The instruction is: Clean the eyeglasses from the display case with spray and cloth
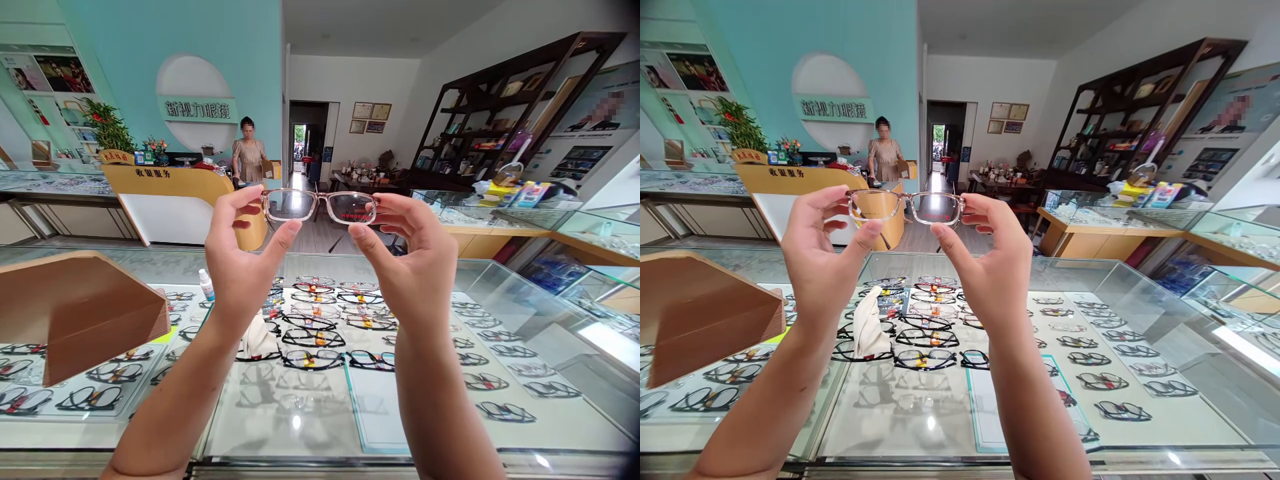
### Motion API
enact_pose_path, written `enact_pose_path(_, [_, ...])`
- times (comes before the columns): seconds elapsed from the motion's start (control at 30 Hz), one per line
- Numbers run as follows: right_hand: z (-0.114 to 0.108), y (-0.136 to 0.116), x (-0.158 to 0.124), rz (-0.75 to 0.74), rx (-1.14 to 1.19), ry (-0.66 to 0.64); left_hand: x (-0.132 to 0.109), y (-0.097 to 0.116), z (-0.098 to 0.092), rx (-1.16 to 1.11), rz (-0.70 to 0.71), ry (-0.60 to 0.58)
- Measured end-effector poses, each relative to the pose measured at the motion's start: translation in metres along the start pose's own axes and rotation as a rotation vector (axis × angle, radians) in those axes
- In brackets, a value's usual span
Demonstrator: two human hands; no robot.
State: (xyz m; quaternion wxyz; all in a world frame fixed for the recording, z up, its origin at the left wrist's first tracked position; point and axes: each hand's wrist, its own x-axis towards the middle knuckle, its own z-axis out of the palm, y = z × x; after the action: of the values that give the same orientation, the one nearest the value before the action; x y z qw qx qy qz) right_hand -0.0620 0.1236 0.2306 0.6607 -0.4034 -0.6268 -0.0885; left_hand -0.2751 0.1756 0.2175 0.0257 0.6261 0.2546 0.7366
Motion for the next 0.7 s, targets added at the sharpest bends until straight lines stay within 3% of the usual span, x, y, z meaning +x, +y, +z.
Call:
enact_pose_path(0.37, [0.001,0.000,-0.001,-0.089,-0.054,0.058,0.000,-0.007,0.001,-0.031,0.015,-0.050])
enact_pose_path(0.7, [0.006,0.002,0.001,-0.357,-0.106,0.123,0.001,-0.031,0.013,-0.141,0.090,-0.041])
